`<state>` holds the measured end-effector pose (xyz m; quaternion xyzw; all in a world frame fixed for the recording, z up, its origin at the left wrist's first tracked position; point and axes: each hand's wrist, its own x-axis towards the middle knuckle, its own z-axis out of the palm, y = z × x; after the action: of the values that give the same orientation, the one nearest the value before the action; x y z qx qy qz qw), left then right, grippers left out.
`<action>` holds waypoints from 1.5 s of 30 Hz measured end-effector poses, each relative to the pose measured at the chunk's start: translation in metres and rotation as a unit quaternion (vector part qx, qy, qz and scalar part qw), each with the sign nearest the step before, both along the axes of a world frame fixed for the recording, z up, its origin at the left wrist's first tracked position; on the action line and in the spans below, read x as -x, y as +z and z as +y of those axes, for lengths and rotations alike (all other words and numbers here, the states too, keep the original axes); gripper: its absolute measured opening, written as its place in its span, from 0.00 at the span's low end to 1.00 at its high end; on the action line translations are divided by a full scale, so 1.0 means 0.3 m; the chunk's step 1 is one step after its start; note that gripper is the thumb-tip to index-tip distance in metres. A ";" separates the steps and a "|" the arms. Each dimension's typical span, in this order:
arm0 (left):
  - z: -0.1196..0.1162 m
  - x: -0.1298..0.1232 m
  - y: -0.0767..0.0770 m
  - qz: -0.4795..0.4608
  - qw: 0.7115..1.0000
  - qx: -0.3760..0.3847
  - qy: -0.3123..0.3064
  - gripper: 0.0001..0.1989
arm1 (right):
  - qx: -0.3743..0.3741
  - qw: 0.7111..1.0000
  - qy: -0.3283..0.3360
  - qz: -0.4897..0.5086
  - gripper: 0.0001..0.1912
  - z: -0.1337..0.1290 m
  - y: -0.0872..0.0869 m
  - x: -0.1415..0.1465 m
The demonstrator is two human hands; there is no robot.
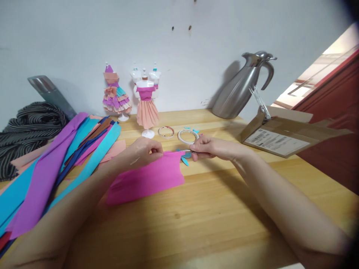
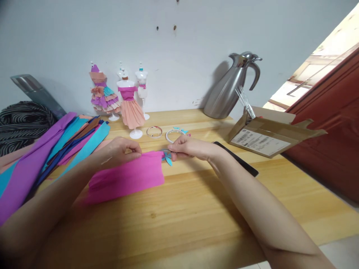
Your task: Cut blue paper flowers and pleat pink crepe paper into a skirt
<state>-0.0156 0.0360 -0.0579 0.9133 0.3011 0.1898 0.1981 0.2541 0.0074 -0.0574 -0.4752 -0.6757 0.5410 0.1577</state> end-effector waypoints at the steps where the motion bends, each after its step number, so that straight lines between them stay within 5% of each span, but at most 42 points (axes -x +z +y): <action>1: 0.001 0.000 -0.002 -0.003 1.000 -0.002 -0.002 0.08 | -0.001 1.000 0.002 -0.011 0.29 -0.002 0.003 0.000; 23: -0.022 -0.021 0.002 0.053 0.996 -0.067 -0.032 0.11 | -0.055 0.993 0.012 -0.099 0.32 -0.032 0.022 0.063; 35: -0.050 -0.027 0.047 0.106 0.993 -0.049 -0.022 0.11 | -0.063 0.994 0.034 -0.078 0.30 -0.026 0.005 0.057; 45: -0.051 -0.026 0.036 0.079 0.994 -0.054 -0.049 0.12 | -0.029 0.997 0.025 -0.060 0.30 -0.023 -0.008 0.058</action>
<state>-0.0078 0.0209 -0.0471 0.9486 0.2595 0.1230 0.1327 0.2368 0.0004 -0.0598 -0.4848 -0.7109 0.4958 0.1174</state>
